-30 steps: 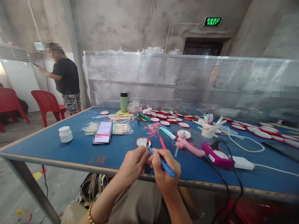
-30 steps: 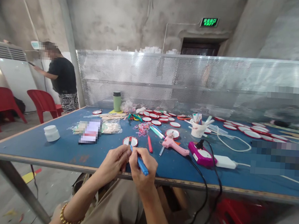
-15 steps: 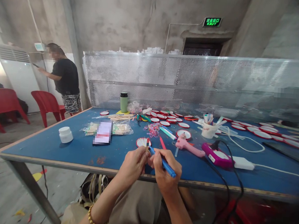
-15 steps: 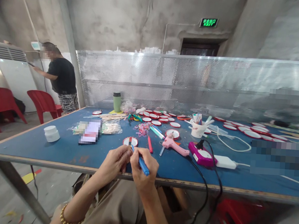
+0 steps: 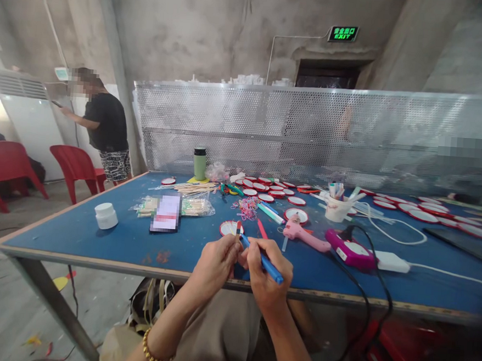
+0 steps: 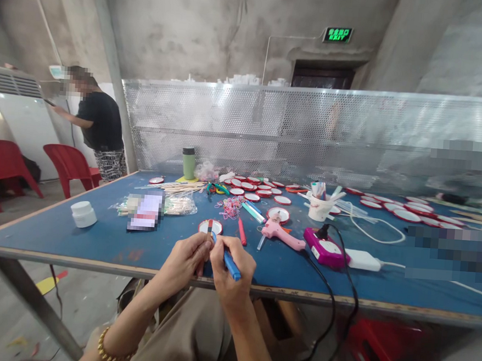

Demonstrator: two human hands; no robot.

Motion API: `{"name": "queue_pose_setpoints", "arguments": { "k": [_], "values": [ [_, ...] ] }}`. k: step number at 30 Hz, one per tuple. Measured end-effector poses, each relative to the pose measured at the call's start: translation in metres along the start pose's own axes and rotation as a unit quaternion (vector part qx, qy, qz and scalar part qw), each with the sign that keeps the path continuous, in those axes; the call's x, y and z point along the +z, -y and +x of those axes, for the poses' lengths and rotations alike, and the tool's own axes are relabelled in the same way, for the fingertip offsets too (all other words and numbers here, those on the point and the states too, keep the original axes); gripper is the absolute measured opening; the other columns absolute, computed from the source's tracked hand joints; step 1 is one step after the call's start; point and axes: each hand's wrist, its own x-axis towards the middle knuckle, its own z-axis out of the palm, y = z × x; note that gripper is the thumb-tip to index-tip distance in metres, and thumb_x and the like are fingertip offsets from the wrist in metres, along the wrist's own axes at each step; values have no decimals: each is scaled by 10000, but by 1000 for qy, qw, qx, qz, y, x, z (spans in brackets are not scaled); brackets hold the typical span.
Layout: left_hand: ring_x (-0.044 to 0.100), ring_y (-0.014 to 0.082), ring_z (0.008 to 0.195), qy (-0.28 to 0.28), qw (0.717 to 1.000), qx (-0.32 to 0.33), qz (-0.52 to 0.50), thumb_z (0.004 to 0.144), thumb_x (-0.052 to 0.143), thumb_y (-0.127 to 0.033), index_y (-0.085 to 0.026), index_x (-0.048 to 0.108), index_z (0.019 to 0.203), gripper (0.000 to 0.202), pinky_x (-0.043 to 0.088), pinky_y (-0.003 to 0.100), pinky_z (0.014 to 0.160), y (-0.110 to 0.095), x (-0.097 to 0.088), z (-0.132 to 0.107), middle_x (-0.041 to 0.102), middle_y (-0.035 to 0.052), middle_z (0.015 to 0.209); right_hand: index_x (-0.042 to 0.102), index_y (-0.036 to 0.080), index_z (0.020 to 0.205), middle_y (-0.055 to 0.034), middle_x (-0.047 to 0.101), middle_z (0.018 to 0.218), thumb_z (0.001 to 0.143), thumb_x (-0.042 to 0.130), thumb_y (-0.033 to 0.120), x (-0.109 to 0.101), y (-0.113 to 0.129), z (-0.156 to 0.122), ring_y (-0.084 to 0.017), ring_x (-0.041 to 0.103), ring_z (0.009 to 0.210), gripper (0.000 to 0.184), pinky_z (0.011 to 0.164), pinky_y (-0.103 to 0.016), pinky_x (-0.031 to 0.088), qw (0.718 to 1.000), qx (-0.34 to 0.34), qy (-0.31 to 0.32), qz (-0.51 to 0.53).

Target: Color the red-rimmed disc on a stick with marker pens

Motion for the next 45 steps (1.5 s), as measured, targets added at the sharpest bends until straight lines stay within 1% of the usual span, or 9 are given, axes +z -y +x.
{"name": "queue_pose_setpoints", "arguments": {
  "k": [6, 11, 15, 20, 25, 30, 39, 45],
  "values": [
    [480, 109, 471, 1, 1000, -2, -6, 990, 364, -396, -212, 460, 730, 333, 354, 205, 533, 0, 0, 0, 490, -50, 501, 617, 196, 804, 7, 680, 641, 942, 547, 214, 0, 1, 1, -112, 635, 529, 156, 568, -219, 500, 1000, -10, 10, 0],
    [479, 108, 468, 0, 1000, -1, -9, 988, 360, -415, -208, 481, 744, 343, 356, 203, 525, 0, 1, -1, 492, -49, 511, 622, 194, 818, -2, 695, 662, 939, 544, 211, 1, -2, 0, -117, 650, 543, 145, 569, -217, 506, 1000, -4, -5, -4],
    [469, 104, 464, -1, 1000, 1, -19, 984, 371, -401, -208, 469, 736, 329, 357, 199, 519, -1, 1, 0, 487, -52, 512, 629, 195, 831, -4, 700, 671, 941, 546, 219, 1, -2, -1, -120, 652, 549, 140, 579, -221, 511, 1000, 1, -2, -1],
    [474, 105, 467, -5, 1000, 0, -6, 986, 374, -380, -209, 451, 716, 329, 349, 201, 530, 0, 0, 0, 478, -53, 501, 625, 195, 824, -6, 697, 674, 945, 537, 214, 0, 0, 0, -118, 648, 557, 151, 584, -224, 511, 1000, -3, 11, 6],
    [465, 100, 459, 0, 1000, 0, -13, 989, 368, -383, -207, 477, 748, 318, 351, 196, 525, 0, 1, 0, 485, -57, 510, 619, 202, 822, 2, 688, 661, 941, 545, 224, 1, -1, 0, -119, 638, 536, 142, 568, -227, 515, 1000, 8, -7, 6],
    [462, 97, 461, -5, 1000, 5, -19, 993, 369, -388, -210, 442, 719, 335, 348, 191, 515, 1, 1, -1, 477, -55, 513, 632, 200, 845, -8, 706, 688, 942, 547, 213, 2, -1, 1, -119, 650, 551, 129, 586, -229, 526, 1000, -3, 0, 18],
    [464, 96, 457, -1, 1000, 6, -15, 994, 362, -385, -207, 466, 753, 318, 348, 193, 515, 0, 0, 0, 479, -58, 522, 627, 196, 846, 0, 693, 678, 943, 547, 213, 2, -2, 1, -116, 644, 541, 127, 569, -219, 520, 1000, -1, -10, 14],
    [458, 97, 450, -5, 1000, 0, -20, 989, 380, -377, -215, 407, 699, 333, 342, 194, 504, 0, 1, 1, 461, -60, 498, 635, 195, 858, -2, 700, 687, 941, 551, 203, 3, -3, 2, -120, 664, 580, 119, 600, -221, 526, 1000, -17, 15, 19]
  ]
}}
